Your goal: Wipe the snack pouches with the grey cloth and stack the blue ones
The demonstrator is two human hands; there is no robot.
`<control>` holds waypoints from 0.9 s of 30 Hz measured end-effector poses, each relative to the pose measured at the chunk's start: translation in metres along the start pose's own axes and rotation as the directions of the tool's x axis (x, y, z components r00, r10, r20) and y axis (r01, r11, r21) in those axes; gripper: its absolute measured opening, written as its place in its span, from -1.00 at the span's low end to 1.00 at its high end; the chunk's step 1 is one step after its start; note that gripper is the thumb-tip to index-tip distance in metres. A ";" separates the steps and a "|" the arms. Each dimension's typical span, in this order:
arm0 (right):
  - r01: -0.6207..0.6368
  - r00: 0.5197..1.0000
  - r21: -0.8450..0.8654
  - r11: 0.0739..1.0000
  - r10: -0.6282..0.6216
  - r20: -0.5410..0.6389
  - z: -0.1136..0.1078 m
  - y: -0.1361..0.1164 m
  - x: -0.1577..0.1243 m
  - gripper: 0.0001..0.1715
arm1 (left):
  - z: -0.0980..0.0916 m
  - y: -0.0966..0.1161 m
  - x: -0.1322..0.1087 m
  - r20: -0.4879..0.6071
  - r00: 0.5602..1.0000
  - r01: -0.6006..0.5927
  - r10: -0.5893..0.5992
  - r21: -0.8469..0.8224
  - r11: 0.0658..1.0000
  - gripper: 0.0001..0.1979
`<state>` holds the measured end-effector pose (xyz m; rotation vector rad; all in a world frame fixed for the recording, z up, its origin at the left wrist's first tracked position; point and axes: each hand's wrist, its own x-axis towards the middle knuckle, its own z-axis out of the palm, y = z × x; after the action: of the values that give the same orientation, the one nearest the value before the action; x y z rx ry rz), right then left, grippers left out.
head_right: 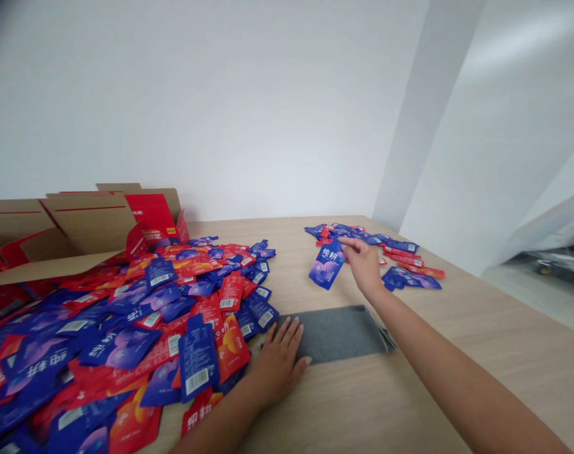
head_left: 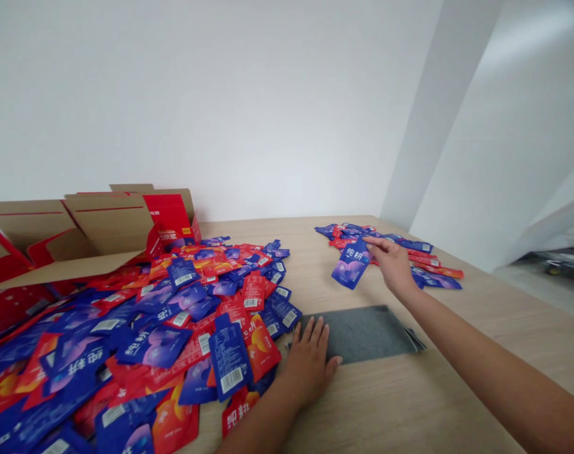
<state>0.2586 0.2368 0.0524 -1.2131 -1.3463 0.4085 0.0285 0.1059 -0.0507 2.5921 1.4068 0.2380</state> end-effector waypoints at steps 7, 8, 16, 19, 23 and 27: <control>-0.218 0.875 -0.070 0.974 0.226 0.428 0.015 0.011 -0.085 -0.58 | 0.001 0.002 -0.001 -0.028 1.000 0.000 0.002 0.052 0.999 -0.35; -0.174 0.864 -0.137 0.975 0.218 0.454 0.019 0.019 -0.095 -0.58 | 0.001 0.002 -0.002 -0.023 1.000 0.000 0.001 0.051 0.999 -0.34; 0.402 0.807 -0.506 0.763 -0.033 0.590 0.050 0.039 -0.169 -0.47 | -0.005 0.003 -0.004 0.022 1.000 -0.006 0.005 0.045 0.999 -0.33; 0.458 0.802 -0.575 0.678 -0.036 0.596 0.042 0.039 -0.171 -0.48 | -0.006 0.003 -0.004 0.029 1.000 -0.012 0.011 0.049 0.999 -0.31; 0.381 0.848 -0.672 0.635 0.050 0.528 0.026 0.045 -0.161 -0.46 | -0.006 0.002 -0.004 0.034 0.999 -0.013 0.011 0.051 0.999 -0.28; 0.444 0.811 -0.608 0.659 -0.007 0.584 0.026 0.042 -0.166 -0.45 | -0.006 0.001 -0.004 0.048 0.999 -0.017 0.015 0.045 0.999 -0.26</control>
<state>0.2087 0.1288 -0.0733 -1.5976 -2.2859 -0.0205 0.0263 0.1026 -0.0452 2.6287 1.3915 0.1473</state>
